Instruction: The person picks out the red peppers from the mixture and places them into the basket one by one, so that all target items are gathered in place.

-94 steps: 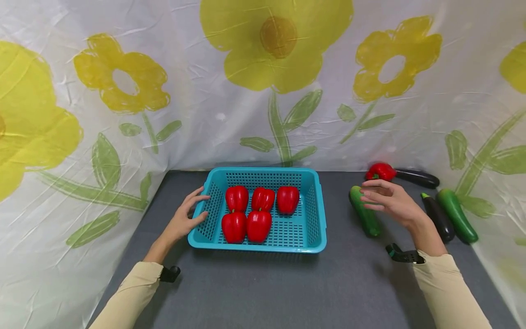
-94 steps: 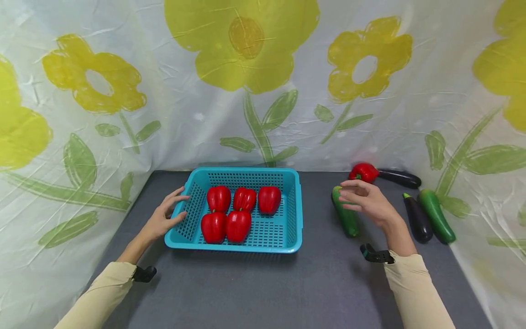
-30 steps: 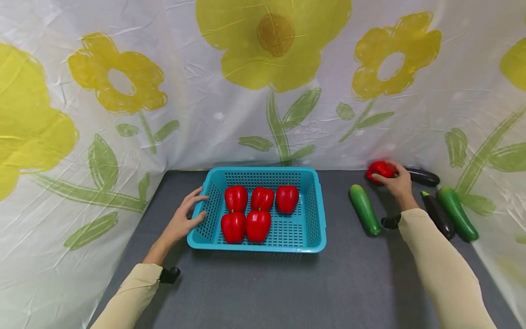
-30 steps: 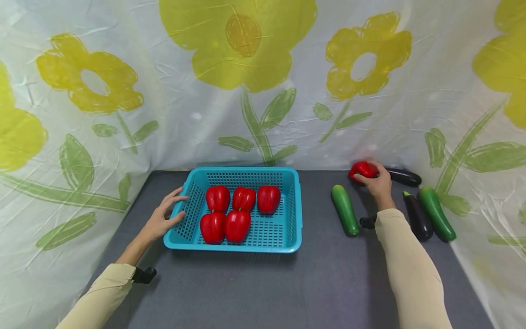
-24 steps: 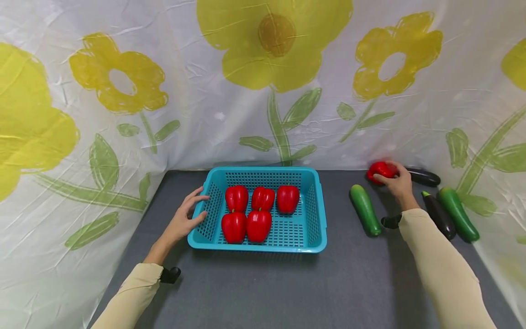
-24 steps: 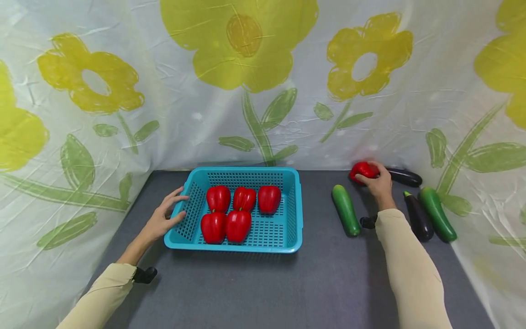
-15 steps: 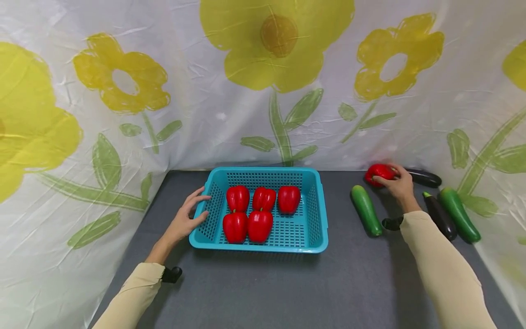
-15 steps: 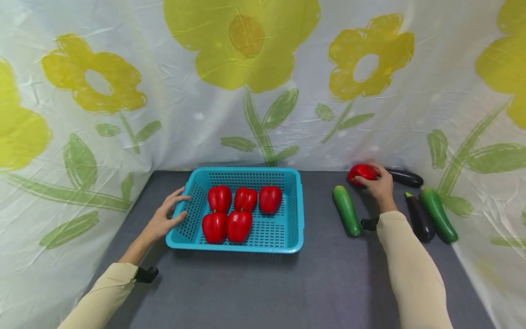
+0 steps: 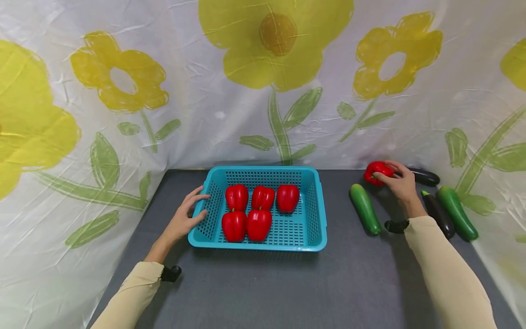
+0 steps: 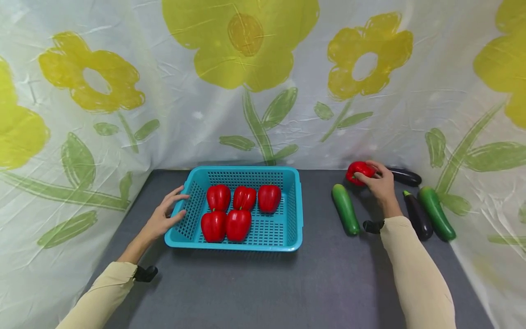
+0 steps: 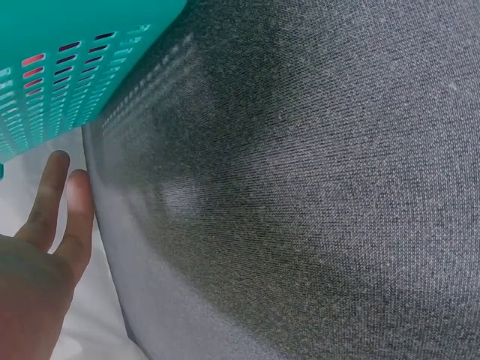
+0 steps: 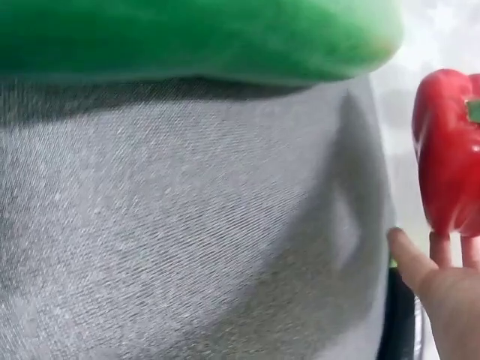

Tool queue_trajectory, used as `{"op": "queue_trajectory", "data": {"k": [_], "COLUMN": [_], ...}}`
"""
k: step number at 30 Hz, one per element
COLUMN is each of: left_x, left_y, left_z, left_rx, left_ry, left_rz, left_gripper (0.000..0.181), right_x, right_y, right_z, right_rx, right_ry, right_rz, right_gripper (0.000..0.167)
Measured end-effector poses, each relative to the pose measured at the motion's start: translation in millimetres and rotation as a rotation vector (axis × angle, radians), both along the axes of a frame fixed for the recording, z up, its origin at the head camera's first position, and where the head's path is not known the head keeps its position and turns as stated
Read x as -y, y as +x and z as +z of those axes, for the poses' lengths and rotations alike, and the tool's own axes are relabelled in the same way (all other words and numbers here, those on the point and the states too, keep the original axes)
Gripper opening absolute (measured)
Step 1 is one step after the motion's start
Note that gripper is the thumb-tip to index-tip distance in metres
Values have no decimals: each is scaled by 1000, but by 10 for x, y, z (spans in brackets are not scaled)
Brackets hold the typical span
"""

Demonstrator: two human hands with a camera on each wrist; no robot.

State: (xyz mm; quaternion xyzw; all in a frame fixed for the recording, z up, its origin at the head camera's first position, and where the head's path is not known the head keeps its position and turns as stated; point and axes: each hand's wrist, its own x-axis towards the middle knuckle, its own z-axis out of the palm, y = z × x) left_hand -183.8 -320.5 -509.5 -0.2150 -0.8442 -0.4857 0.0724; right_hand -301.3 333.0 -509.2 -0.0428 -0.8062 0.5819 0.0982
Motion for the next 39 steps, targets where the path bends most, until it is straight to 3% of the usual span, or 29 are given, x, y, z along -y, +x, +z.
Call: {"op": "queue_trajectory", "data": {"k": [6, 9, 16, 23, 32, 39], "left_x": [-4, -6, -14, -27, -16, 3], "left_y": [-7, -7, -16, -8, -16, -1], "left_z": [0, 13, 18, 48, 49, 20], "left_rx": [3, 9, 7, 8, 9, 21], "left_ry": [-6, 1, 1, 5, 4, 9], "left_rz": [0, 3, -3, -2, -1, 1], "left_gripper": [46, 45, 44, 45, 46, 45], "right_x": [114, 173, 254, 230, 288, 390], "right_y": [150, 209, 267, 218, 303, 391], "right_z": [246, 332, 402, 336, 419, 506], "right_rx": [-13, -27, -63, -43, -60, -62], "right_ry": [-227, -292, -268, -294, -427, -338], "right_rz": [106, 128, 147, 208, 353, 336], "right_gripper": [59, 57, 54, 59, 68, 68]}}
